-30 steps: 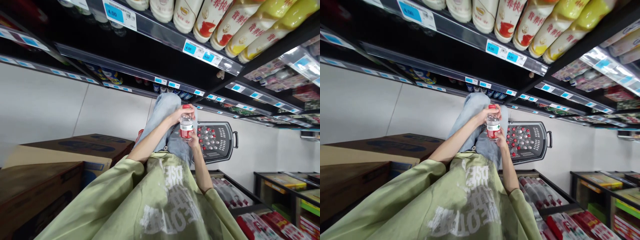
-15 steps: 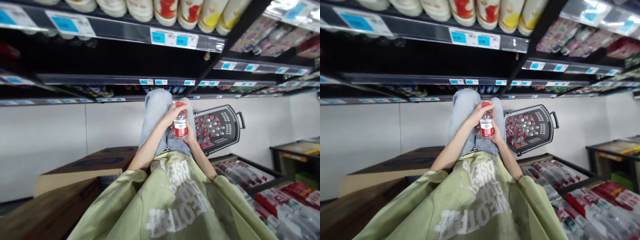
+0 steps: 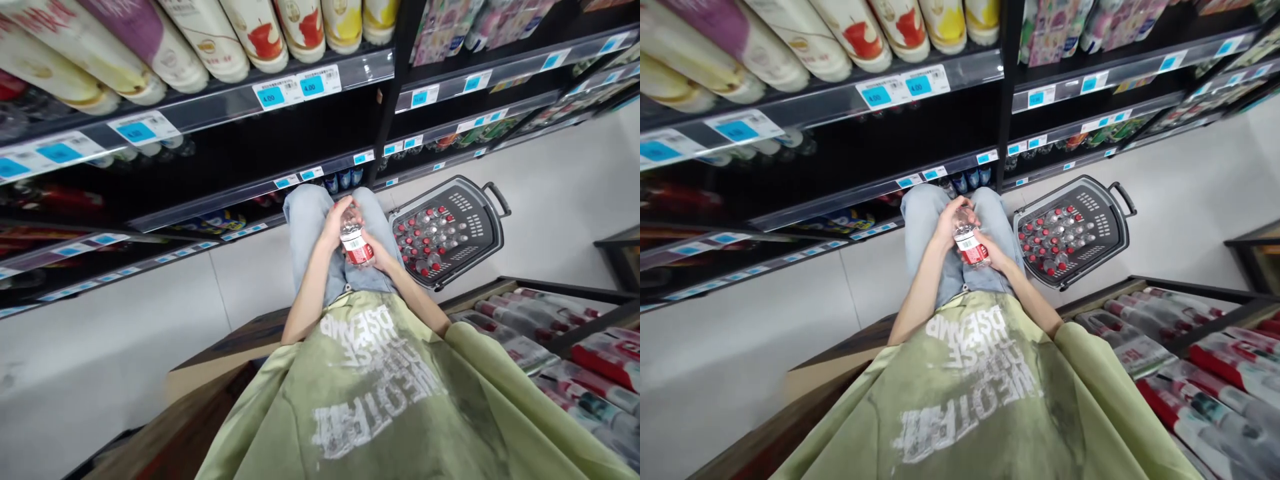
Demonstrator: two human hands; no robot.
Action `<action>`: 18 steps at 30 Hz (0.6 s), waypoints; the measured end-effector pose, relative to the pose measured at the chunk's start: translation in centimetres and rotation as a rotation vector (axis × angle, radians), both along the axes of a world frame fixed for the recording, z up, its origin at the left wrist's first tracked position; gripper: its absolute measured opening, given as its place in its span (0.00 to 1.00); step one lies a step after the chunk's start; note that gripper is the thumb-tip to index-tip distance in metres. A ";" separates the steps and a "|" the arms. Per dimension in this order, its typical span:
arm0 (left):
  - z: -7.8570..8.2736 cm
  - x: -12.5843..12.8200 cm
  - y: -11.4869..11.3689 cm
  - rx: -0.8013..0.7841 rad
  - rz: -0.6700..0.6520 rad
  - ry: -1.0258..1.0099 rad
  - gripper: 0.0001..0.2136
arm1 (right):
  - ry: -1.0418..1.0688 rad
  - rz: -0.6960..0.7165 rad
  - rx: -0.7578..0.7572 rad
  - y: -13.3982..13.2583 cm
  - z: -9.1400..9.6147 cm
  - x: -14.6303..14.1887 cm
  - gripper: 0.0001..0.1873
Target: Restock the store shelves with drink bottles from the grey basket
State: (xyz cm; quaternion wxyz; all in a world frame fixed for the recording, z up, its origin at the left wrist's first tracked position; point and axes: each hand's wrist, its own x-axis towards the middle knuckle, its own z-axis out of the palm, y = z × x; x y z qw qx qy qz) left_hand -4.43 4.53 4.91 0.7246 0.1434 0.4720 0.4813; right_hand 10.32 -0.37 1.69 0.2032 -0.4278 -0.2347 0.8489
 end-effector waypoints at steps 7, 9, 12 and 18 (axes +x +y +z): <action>-0.3 -0.4 -1.4 -0.002 -0.021 -0.021 0.20 | -0.077 0.038 0.331 -0.8 -0.7 0.1 0.36; -0.1 -0.6 -1.9 0.034 -0.028 -0.052 0.22 | -0.143 0.007 0.523 -1.0 -0.6 0.1 0.36; 0.0 -1.2 -2.4 0.062 -0.040 -0.080 0.29 | -0.221 0.013 0.715 -1.1 -0.4 0.1 0.33; 0.5 -1.8 -2.9 0.064 -0.111 -0.135 0.30 | -0.313 0.070 0.872 -1.4 -0.2 0.3 0.26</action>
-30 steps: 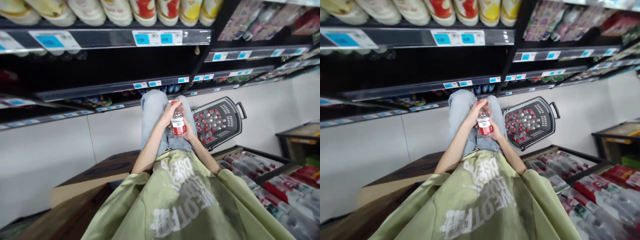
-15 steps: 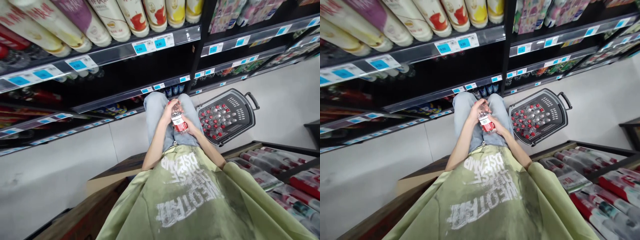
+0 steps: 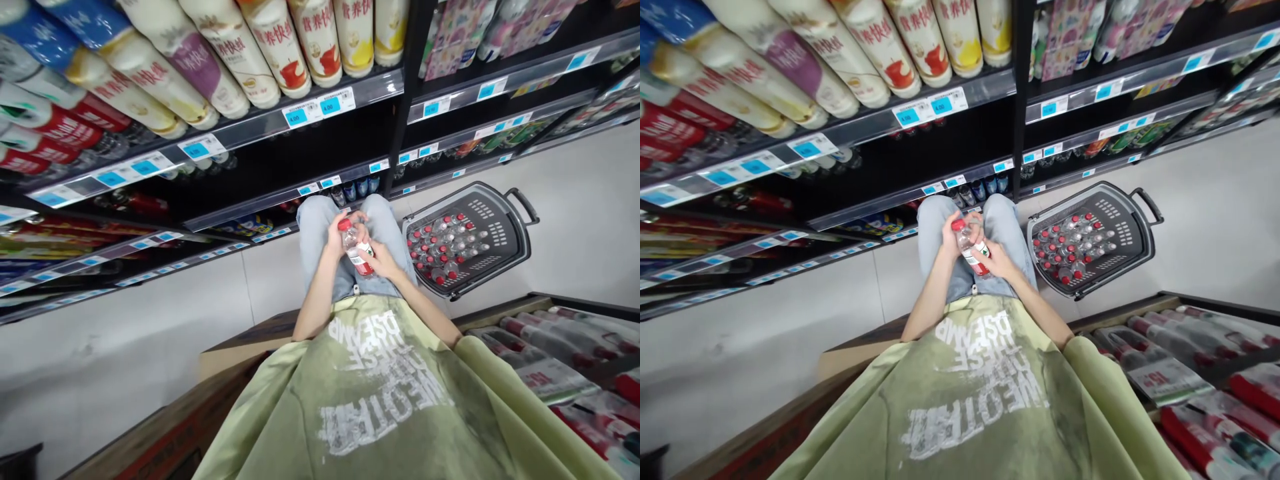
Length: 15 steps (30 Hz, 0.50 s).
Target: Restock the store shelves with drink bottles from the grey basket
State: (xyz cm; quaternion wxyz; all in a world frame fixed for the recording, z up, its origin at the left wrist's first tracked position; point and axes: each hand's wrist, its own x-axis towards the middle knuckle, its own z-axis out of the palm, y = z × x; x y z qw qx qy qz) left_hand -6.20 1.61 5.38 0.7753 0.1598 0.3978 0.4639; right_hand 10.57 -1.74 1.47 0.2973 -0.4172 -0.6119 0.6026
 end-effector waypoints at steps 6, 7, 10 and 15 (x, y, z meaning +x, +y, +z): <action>0.3 0.7 -0.2 0.016 0.031 -0.021 0.28 | -0.035 -0.046 0.085 -0.4 0.4 0.4 0.24; 0.1 0.9 -0.3 0.015 0.077 -0.020 0.28 | -0.050 -0.056 0.096 -0.5 0.5 0.3 0.25; -1.0 1.8 -0.7 -0.028 0.247 -0.027 0.27 | -0.110 -0.098 0.101 -0.5 0.6 0.0 0.26; -2.2 3.3 -0.9 -0.170 0.311 -0.115 0.26 | -0.143 -0.230 0.047 -0.1 0.0 -0.3 0.31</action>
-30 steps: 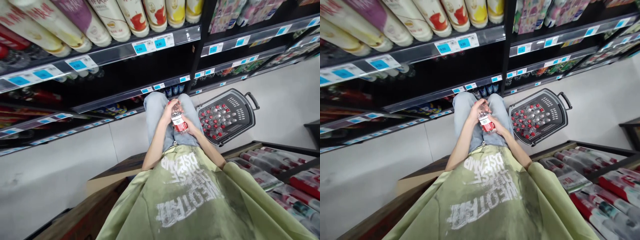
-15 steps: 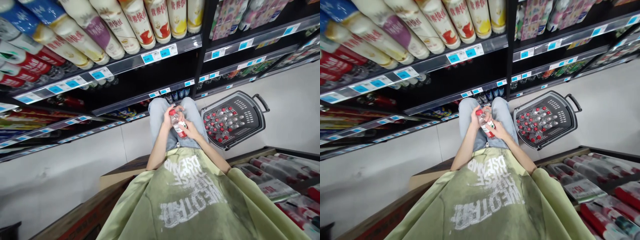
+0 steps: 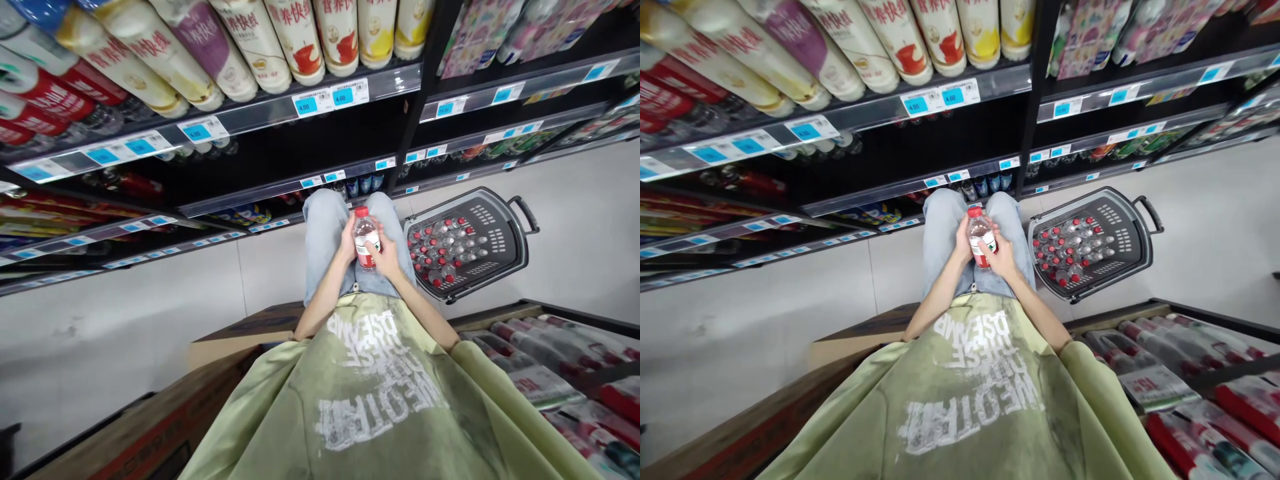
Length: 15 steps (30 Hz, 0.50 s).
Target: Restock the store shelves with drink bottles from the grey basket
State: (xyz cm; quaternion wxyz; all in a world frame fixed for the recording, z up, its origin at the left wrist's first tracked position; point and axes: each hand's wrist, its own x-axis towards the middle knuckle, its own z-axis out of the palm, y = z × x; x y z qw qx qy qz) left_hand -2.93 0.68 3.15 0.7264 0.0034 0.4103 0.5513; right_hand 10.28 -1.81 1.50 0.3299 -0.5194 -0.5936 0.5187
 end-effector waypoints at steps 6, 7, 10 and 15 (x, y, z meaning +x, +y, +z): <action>0.3 0.6 0.3 -0.002 -0.011 0.015 0.25 | 0.024 -0.062 -0.122 0.4 -0.6 0.4 0.40; 0.3 0.6 0.3 -0.004 -0.010 0.030 0.25 | 0.031 -0.071 -0.134 0.4 -0.6 0.4 0.41; 0.2 0.7 0.3 0.023 -0.011 0.083 0.25 | 0.085 -0.107 -0.163 0.6 -0.6 0.3 0.41; -0.6 0.7 -0.1 0.094 0.028 0.081 0.23 | 0.206 -0.136 -0.249 1.2 -0.7 0.3 0.41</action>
